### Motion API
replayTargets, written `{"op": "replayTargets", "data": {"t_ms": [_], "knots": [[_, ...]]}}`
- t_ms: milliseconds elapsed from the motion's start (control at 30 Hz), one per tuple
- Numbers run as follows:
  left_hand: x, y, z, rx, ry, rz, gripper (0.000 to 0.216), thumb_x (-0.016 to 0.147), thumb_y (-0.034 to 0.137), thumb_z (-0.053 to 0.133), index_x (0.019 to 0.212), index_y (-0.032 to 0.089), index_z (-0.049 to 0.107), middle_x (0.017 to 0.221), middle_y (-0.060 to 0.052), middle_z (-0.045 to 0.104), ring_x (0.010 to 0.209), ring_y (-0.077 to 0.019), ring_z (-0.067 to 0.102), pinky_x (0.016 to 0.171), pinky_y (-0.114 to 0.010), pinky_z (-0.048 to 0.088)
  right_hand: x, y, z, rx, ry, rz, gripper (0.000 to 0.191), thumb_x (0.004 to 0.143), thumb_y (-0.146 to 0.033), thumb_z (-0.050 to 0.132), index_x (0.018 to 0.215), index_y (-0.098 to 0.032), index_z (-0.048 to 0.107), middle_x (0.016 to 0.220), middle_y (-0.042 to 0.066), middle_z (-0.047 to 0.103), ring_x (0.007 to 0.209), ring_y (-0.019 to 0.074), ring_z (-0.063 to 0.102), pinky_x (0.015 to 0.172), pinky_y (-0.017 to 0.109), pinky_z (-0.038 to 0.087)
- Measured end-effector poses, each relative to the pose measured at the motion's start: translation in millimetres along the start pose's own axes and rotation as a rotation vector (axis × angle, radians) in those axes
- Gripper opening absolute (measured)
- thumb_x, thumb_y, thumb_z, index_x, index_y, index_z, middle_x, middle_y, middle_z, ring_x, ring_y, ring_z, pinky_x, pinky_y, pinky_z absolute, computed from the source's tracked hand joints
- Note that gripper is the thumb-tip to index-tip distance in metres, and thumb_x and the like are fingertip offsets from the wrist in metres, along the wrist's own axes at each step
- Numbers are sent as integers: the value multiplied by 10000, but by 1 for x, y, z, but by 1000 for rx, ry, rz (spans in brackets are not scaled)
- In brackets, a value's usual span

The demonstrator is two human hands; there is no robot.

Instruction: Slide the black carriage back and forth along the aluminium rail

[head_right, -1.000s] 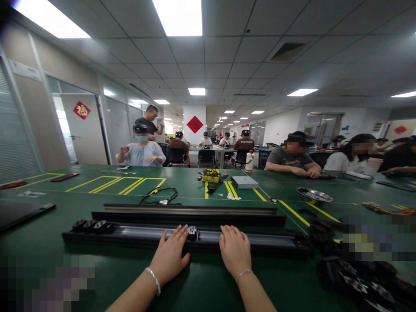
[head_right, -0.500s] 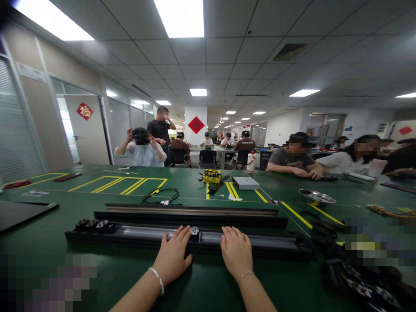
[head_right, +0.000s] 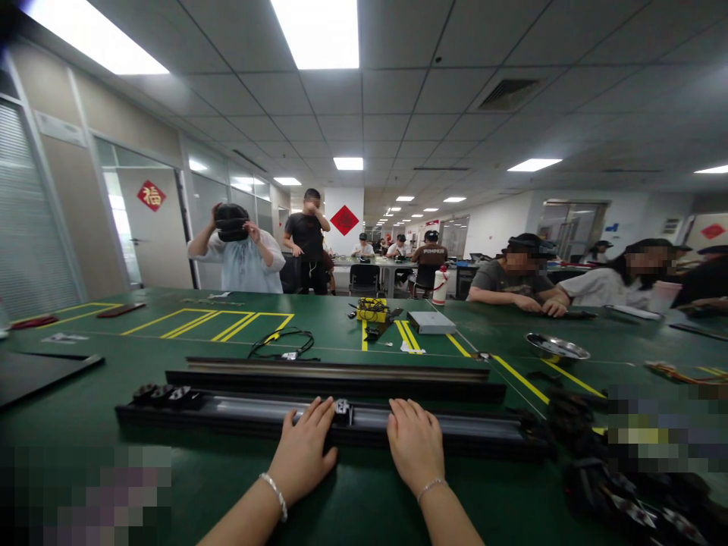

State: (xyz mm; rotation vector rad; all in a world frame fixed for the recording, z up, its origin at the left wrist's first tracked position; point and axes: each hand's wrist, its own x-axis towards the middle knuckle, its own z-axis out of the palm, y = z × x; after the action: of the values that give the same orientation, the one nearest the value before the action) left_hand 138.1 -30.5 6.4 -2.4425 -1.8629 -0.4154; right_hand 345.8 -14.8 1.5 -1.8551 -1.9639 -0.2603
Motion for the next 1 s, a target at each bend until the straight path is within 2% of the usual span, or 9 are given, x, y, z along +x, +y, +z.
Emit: {"op": "replayTargets", "data": {"t_ms": [500,767,1000], "knots": [[1,2,0,12,-1,-8,651,706,334,394,1349,258,326,1452,7,296,1337,-255,203,1046,-556,146,0,-1,1,-3,6,-3,429,878,-315,265,1188,-241,553,1226,20,564,1172,185,443,954,368,300],[1,-2,6,-9,56,15,640,702,334,402,1336,272,343,1437,15,328,1325,-250,231,1037,-560,153,-3,-7,2,25,-8,19,447,880,-305,237,1200,-233,542,1268,33,529,1211,191,414,1027,431,217],[1,-1,6,-3,51,17,643,700,332,405,1336,266,341,1438,7,327,1326,-252,226,1037,-555,150,-11,-38,0,175,-91,-179,473,872,-301,263,1314,-227,413,1349,43,443,1225,163,395,1021,376,265]]}}
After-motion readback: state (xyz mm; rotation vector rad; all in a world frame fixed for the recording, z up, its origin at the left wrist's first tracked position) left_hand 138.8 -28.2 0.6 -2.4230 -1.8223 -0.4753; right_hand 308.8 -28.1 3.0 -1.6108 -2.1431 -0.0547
